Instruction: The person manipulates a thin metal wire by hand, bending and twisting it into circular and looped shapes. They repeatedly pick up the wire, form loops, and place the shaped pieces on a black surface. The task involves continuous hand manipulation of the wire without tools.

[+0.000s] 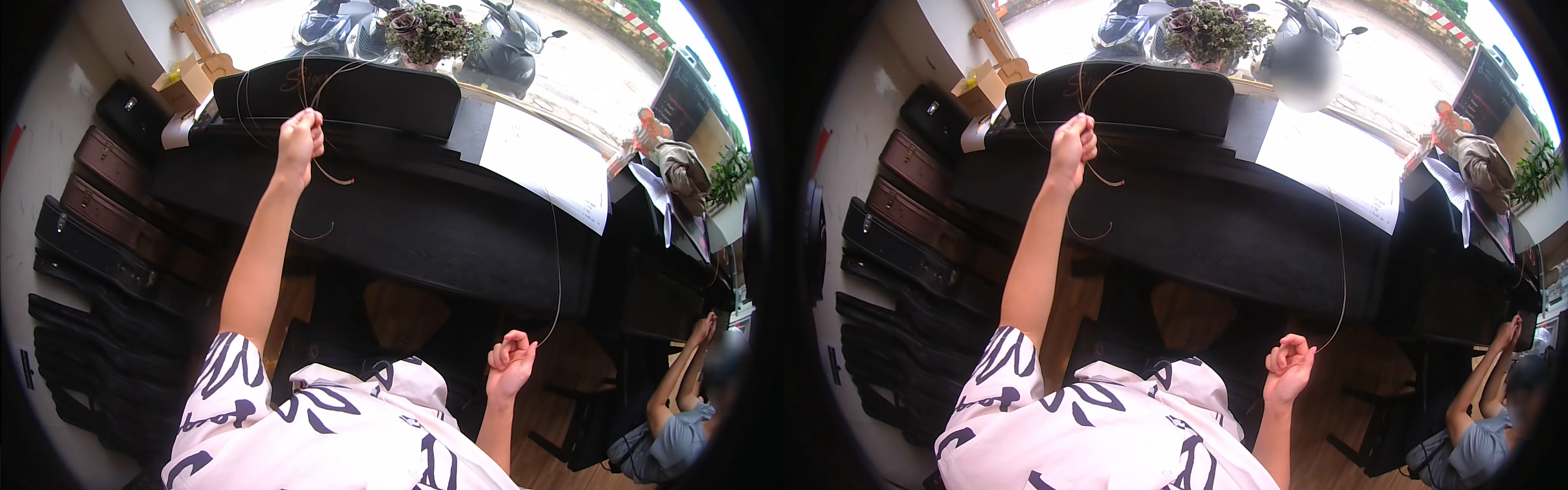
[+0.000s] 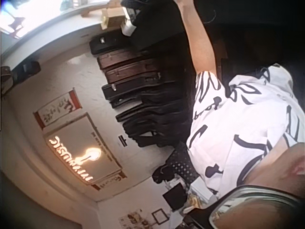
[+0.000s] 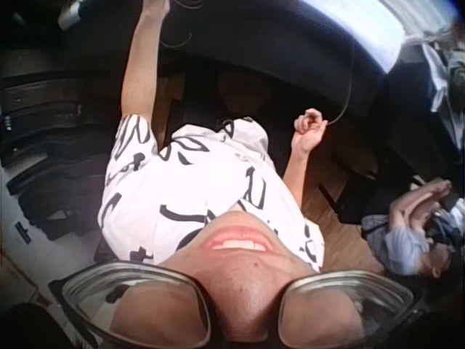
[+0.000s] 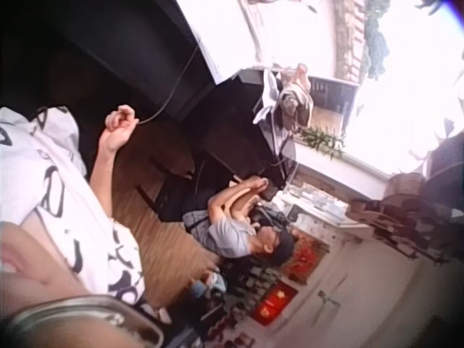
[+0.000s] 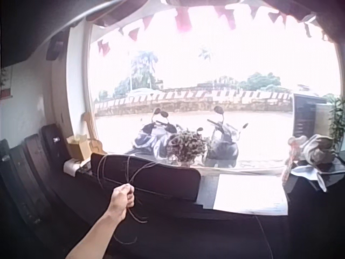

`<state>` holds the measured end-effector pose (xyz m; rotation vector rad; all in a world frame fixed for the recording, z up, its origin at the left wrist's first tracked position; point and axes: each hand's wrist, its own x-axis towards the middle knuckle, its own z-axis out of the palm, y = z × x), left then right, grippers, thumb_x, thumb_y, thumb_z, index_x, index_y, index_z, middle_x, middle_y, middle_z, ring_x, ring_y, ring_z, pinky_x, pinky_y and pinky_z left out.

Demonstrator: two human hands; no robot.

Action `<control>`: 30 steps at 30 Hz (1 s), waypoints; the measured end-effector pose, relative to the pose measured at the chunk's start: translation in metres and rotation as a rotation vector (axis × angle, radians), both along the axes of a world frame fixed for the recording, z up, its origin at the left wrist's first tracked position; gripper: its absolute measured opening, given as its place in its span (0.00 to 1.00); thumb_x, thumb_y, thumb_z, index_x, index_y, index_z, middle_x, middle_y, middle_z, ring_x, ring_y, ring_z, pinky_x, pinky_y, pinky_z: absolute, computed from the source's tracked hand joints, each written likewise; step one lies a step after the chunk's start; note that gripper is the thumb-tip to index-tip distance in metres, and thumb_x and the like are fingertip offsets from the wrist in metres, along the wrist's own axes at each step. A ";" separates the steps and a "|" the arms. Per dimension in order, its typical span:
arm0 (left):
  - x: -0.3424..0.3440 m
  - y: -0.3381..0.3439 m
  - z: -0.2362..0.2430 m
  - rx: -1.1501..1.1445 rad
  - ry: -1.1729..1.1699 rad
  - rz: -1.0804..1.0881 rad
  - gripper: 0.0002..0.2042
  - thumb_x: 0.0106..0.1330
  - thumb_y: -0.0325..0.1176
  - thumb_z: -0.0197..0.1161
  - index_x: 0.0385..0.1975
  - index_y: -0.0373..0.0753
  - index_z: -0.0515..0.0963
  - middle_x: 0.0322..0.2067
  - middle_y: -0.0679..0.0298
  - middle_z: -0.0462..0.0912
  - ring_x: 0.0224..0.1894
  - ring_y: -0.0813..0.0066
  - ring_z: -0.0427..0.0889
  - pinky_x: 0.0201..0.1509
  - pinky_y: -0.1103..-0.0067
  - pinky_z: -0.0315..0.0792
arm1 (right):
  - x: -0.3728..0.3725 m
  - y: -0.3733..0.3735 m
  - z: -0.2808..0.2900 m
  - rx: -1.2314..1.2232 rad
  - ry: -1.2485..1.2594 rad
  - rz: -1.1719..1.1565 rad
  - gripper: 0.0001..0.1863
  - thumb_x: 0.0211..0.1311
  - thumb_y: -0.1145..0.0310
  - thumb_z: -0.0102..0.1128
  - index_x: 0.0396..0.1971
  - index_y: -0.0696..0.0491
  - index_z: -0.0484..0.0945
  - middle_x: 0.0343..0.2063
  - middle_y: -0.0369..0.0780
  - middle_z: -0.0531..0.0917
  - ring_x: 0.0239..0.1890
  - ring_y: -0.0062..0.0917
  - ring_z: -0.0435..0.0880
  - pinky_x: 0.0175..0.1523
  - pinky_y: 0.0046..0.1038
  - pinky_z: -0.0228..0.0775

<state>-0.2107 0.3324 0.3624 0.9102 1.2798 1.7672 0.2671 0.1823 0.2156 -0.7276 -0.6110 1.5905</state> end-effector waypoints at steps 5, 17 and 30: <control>0.015 -0.013 -0.054 -0.098 0.205 0.090 0.16 0.79 0.37 0.49 0.27 0.38 0.76 0.19 0.73 0.70 0.23 0.85 0.70 0.29 0.83 0.64 | -0.004 0.012 0.029 0.091 -0.102 -0.032 0.24 0.79 0.49 0.37 0.37 0.54 0.75 0.14 0.28 0.58 0.14 0.12 0.51 0.21 0.19 0.42; 0.030 -0.032 -0.095 -0.144 0.554 0.097 0.13 0.75 0.34 0.55 0.36 0.33 0.83 0.28 0.64 0.86 0.36 0.79 0.85 0.42 0.80 0.75 | -0.011 0.048 0.063 0.112 -0.464 0.054 0.09 0.77 0.68 0.42 0.43 0.55 0.72 0.14 0.26 0.59 0.14 0.07 0.50 0.20 0.17 0.40; 0.027 -0.046 -0.097 -0.117 0.537 0.119 0.08 0.72 0.29 0.59 0.43 0.34 0.83 0.39 0.63 0.87 0.42 0.77 0.85 0.46 0.81 0.76 | -0.021 0.059 0.086 0.200 -0.529 -0.069 0.07 0.76 0.67 0.46 0.47 0.53 0.69 0.16 0.27 0.59 0.16 0.07 0.54 0.22 0.16 0.43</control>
